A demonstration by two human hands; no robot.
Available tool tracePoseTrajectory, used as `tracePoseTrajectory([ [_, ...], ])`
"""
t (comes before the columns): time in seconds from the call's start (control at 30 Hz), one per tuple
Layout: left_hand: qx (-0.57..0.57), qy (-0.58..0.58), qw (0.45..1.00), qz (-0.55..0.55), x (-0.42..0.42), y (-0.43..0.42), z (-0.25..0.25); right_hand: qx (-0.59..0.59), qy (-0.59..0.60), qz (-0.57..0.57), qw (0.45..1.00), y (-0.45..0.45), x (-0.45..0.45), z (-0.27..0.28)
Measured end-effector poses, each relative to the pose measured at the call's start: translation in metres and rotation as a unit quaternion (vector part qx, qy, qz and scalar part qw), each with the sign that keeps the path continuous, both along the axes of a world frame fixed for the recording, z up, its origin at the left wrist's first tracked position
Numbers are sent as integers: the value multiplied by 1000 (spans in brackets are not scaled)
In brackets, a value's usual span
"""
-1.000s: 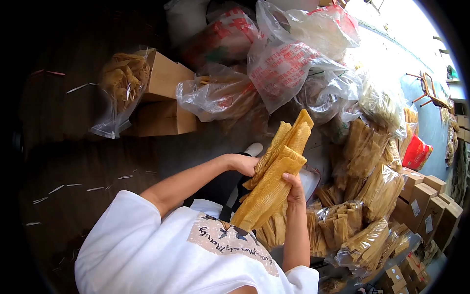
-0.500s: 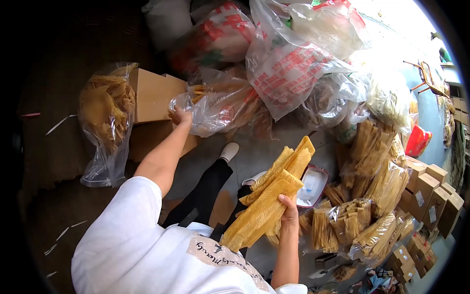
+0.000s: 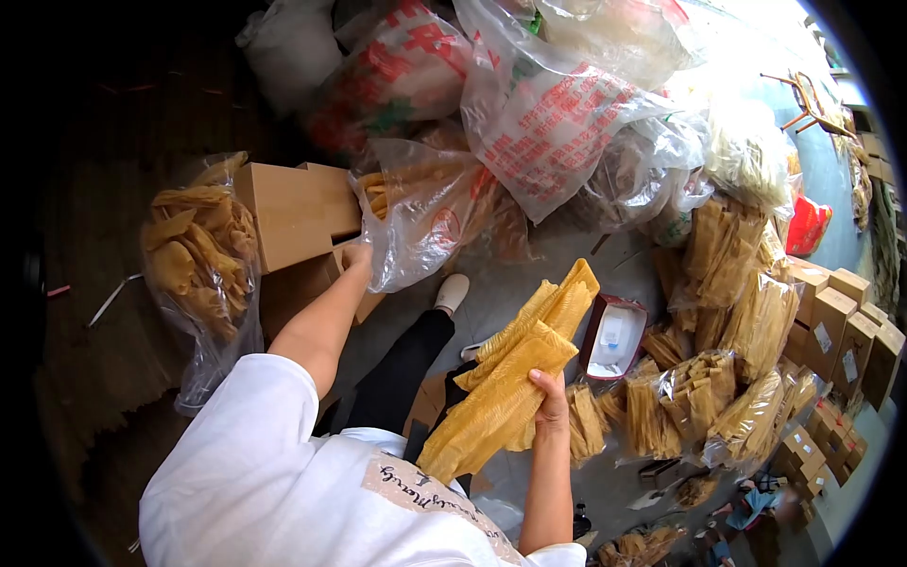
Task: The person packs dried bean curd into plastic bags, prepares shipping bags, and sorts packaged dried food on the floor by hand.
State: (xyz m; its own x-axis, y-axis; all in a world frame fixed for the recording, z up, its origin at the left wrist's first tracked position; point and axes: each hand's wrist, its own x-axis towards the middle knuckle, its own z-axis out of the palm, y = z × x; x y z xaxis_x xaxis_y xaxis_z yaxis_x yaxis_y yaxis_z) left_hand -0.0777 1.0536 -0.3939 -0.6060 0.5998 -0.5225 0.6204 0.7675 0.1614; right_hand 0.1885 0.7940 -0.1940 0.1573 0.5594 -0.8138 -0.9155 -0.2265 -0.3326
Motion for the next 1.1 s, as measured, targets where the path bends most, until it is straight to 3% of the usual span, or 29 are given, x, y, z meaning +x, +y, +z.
tracePoseTrajectory([
  [0.07, 59, -112, 983, 132, 24, -15, 29, 4, -4, 14, 1000, 5, -4, 7],
  [0.13, 179, -79, 980, -22, 47, -39, 24, 16, -20, 42, 999, 18, -6, 12],
  [0.17, 239, -105, 960, -101, 64, -54, 33, 28, -31, 55, 998, 24, -8, 13],
  [0.2, 219, -187, 948, -136, 90, -67, 72, 30, -36, 57, 997, 30, -9, 13],
  [0.23, 247, -295, 898, -214, 108, -86, 83, 29, -61, 94, 993, 32, -9, 13],
  [0.3, 243, -398, 806, -365, 137, -118, 140, 35, -99, 154, 983, 30, -7, 7],
  [0.33, 264, -393, 804, -360, 140, -131, 148, 34, -102, 151, 983, 29, -4, 10],
  [0.4, 110, -514, 842, -125, 121, -148, 134, 48, -100, 186, 976, 28, 0, 21],
  [0.47, 53, -569, 817, -74, 100, -147, 157, 35, -113, 193, 974, 24, 2, 30],
  [0.53, 49, -577, 810, -94, 71, -153, 151, 30, -130, 207, 969, 14, 6, 30],
  [0.6, 52, -569, 820, 4, 63, -153, 163, 28, -128, 223, 966, 9, 7, 34],
  [0.63, 52, -570, 820, 2, 58, -152, 160, 27, -138, 241, 960, 10, 7, 36],
  [0.7, 38, -501, 862, -62, 49, -155, 147, 25, -148, 262, 953, 11, 5, 42],
  [0.8, 6, -476, 874, -99, 45, -178, 126, 43, -155, 282, 946, 18, -2, 51],
  [0.83, 140, -467, 849, -204, 47, -188, 119, 66, -147, 279, 947, 23, -4, 55],
  [0.9, 114, -424, 829, -347, 36, -205, 126, 86, -136, 277, 947, 29, -8, 59],
  [0.97, 42, -379, 811, -444, 27, -216, 141, 103, -124, 345, 925, 34, -9, 59],
  [1.0, 39, -379, 810, -445, 22, -217, 139, 101, -123, 344, 926, 33, -11, 52],
  [1.07, 149, -396, 813, -400, 8, -220, 132, 88, -68, 432, 895, 28, -17, 31],
  [1.1, 132, -395, 833, -364, 6, -212, 136, 68, -15, 447, 892, 30, -22, 23],
])
